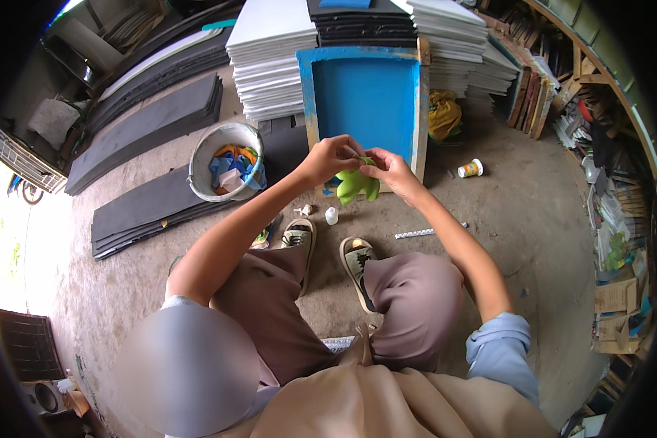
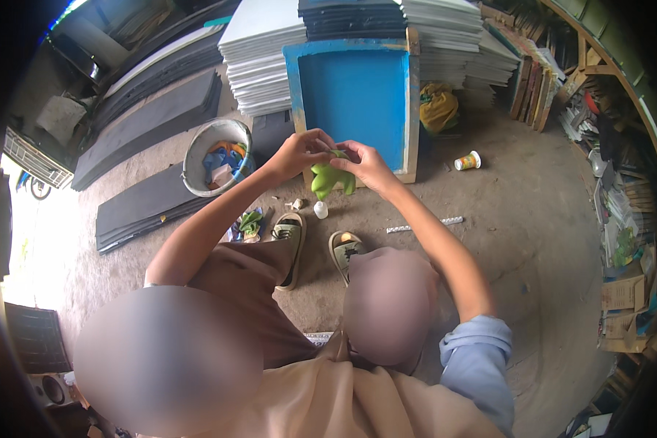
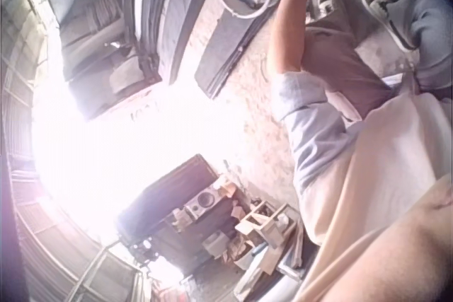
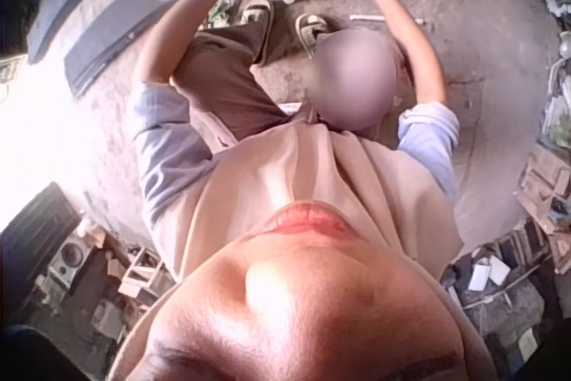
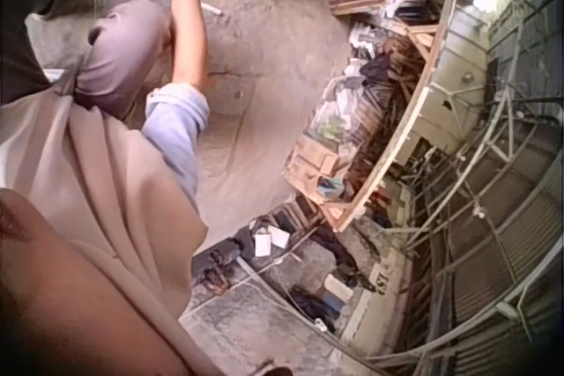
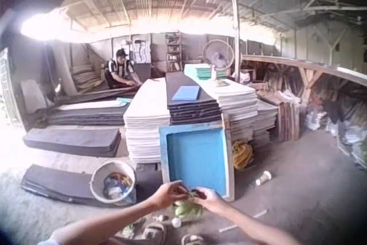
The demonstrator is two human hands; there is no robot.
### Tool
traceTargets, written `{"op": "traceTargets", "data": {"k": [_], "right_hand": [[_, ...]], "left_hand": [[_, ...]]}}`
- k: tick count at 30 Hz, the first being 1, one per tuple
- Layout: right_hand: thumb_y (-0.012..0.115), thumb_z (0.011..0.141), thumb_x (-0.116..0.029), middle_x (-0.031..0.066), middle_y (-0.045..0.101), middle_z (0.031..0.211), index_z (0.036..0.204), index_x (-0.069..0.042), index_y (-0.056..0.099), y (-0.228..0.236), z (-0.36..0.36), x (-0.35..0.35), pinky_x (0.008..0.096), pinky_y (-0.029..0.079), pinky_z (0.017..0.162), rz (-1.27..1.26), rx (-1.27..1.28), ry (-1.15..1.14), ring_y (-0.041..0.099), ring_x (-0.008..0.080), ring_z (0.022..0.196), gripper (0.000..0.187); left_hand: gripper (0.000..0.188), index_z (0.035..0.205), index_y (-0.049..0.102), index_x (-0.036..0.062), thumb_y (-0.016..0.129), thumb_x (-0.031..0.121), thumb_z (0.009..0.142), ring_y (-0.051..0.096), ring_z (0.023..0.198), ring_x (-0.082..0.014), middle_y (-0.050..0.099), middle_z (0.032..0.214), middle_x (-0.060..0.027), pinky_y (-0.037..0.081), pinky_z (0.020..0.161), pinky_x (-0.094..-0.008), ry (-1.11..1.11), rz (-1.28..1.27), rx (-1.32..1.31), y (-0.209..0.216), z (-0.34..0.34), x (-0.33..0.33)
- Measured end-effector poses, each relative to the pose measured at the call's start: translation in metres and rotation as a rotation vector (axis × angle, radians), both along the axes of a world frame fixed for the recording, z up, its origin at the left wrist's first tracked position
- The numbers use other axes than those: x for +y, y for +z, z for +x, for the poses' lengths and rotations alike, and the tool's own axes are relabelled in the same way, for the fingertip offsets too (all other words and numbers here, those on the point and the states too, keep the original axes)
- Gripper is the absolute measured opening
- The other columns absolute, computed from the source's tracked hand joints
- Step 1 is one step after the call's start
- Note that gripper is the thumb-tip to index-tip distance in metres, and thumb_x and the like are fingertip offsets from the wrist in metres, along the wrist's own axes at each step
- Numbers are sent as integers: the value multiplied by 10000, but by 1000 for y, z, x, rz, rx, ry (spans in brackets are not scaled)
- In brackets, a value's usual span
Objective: The person cleans a screen frame with a green cloth, applying liquid from a small bottle and wiping the surface repeatedly. They then move the frame aside and continue cleaning a second blue screen frame in the same manner.
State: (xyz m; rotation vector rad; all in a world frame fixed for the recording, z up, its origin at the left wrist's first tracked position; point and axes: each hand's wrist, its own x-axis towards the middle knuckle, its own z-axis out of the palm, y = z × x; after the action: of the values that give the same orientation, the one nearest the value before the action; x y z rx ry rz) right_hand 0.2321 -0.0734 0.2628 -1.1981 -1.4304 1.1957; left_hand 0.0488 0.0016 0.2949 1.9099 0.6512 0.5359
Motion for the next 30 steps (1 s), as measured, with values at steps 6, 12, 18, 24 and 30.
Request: {"op": "traceTargets", "data": {"k": [6, 12, 18, 24, 30], "right_hand": [[641, 853, -198, 49, 648, 979, 1086, 10, 604, -63, -2, 32, 248, 448, 822, -134, 173, -146, 582, 100, 891, 315], [649, 834, -165, 52, 641, 910, 922, 4, 629, -146, 4, 52, 250, 439, 780, -151, 4, -230, 562, 100, 851, 191], [626, 849, -126, 54, 648, 871, 922, -3, 611, -212, -3, 49, 224, 444, 742, -324, 81, -398, 575, 81, 815, 144], [596, 864, -87, 34, 653, 900, 984, 2, 639, -225, -7, 42, 215, 446, 745, -319, 84, -379, 573, 71, 822, 155], [600, 862, -99, 46, 662, 904, 971, 3, 656, -220, -14, 42, 224, 441, 773, -309, 22, -418, 580, 80, 840, 160]], "left_hand": [[229, 902, 546, 21, 713, 95, 764, 599, 732, -89, 626, 769, -44, 480, 650, -240, 163, -185, -43, -84, -6, 48], [444, 1089, 499, 46, 748, 104, 727, 553, 975, -163, 575, 1023, -70, 453, 834, -322, 193, -401, -138, -186, -19, 35], [723, 1239, 444, 86, 791, 150, 608, 427, 1153, -342, 457, 1210, -156, 366, 983, -421, 157, -2, 224, -281, -35, 8], [534, 1162, 523, 37, 716, 107, 669, 533, 1054, -337, 578, 1083, -155, 433, 905, -389, 255, -76, 262, -312, -31, -1], [454, 1076, 572, 7, 727, 255, 728, 577, 969, -341, 583, 1061, -179, 468, 810, -388, 229, -19, 285, -290, -28, 6]]}}
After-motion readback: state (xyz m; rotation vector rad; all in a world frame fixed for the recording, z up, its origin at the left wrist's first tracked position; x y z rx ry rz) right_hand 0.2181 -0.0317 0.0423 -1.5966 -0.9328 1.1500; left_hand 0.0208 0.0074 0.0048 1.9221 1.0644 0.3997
